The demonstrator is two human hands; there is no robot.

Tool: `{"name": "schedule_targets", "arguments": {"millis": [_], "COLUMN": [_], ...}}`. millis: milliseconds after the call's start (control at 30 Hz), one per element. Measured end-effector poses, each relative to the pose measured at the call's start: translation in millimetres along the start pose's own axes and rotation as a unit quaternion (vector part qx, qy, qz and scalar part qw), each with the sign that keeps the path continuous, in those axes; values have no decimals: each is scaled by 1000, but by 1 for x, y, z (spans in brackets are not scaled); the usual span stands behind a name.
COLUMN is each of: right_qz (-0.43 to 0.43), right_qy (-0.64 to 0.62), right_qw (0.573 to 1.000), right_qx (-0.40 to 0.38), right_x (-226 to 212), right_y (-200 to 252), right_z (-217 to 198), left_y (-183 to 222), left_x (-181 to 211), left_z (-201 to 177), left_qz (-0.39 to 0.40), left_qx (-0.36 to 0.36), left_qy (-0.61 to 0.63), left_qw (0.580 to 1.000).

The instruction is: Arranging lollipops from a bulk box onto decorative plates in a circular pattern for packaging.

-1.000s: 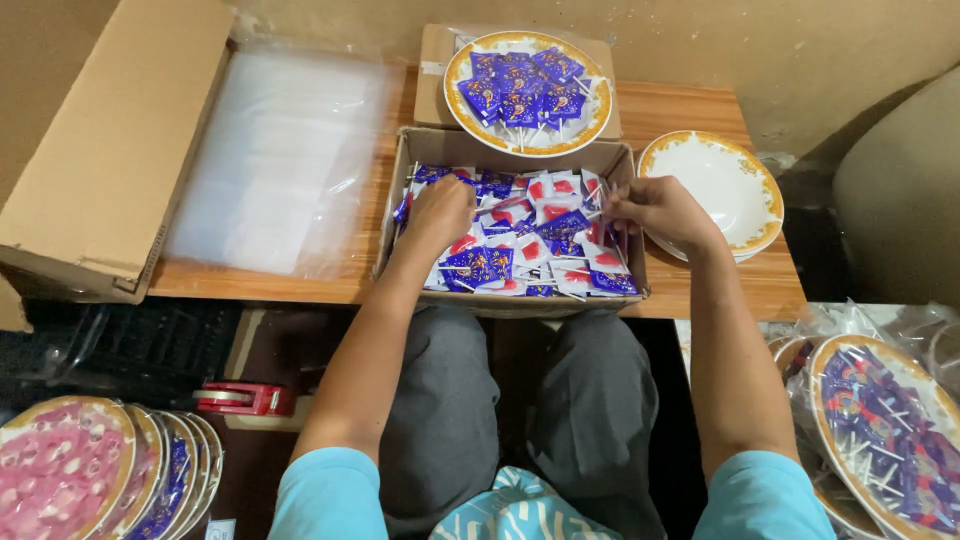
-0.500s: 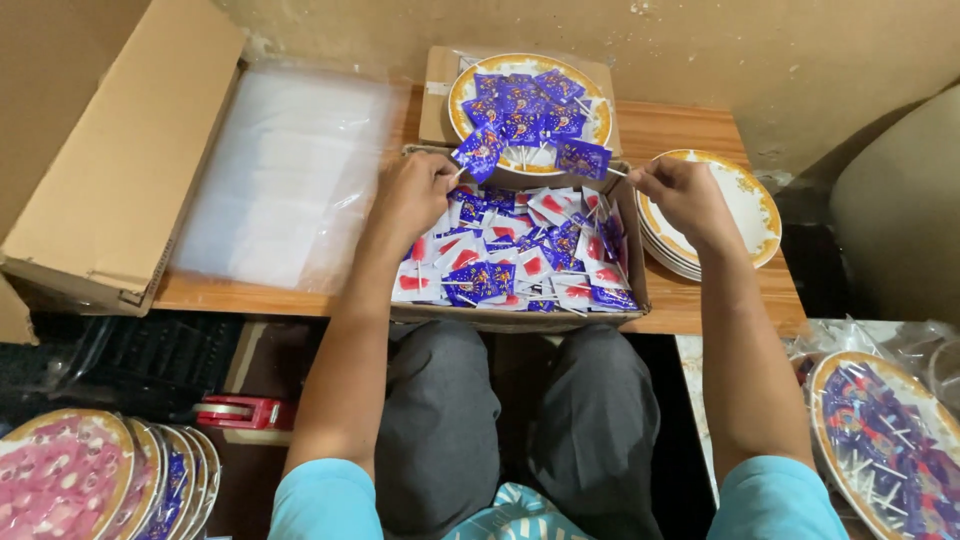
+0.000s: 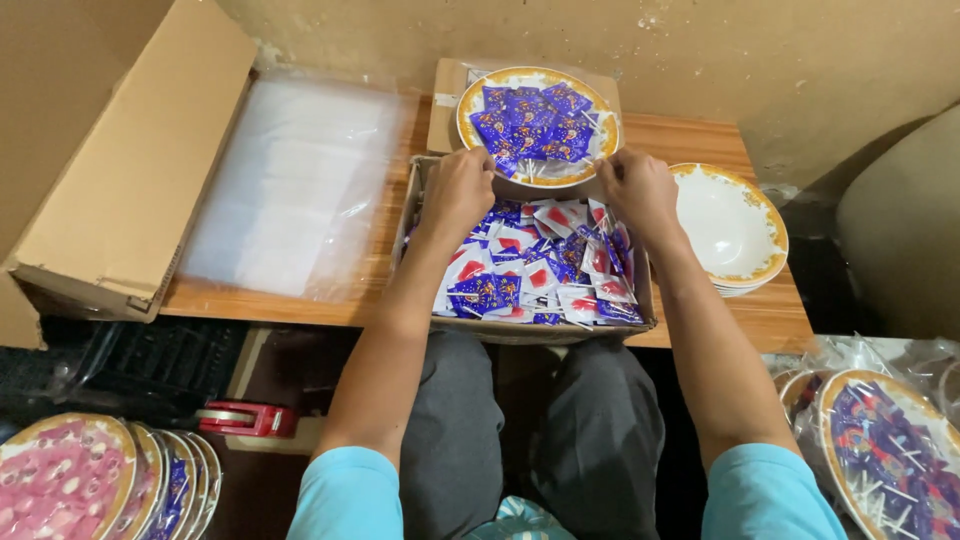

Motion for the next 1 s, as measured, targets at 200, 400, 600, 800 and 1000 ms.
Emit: {"name": "schedule_targets", "arguments": {"millis": [200,400,600,800,1000], "right_qz": [-39,-103,-109,-128,-48], "right_qy": [12,12,24,76,-84], "right_qw": [992,963,958,964,984], "right_qx": [121,250,263,221,149], "right_x": [-10,-28,-23,-26,-17], "right_y": [-3,-5,-7,-12,6], "right_z": [10,-14,-5,35,-12], "left_y": [-10,-14,-39,-54,-30], "left_x": [-4,4,3,12,-13], "left_z": [17,14,44,55,24], "left_qz": [-13,8,11,13,-20], "left_qx": [-2,34,51,61,132], "left_qy": [-14,20,-13,-51,33], "left_qw": [1000,999,999,997,991]}}
Point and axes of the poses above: each hand's wrist, its own y-axis away from the middle knuckle, its own z-axis out of the palm, x = y × z, the point moved 8 cm from there along -y, towards the middle knuckle, and after that the axes turned 12 degrees about -y, right-handed, at the moved point
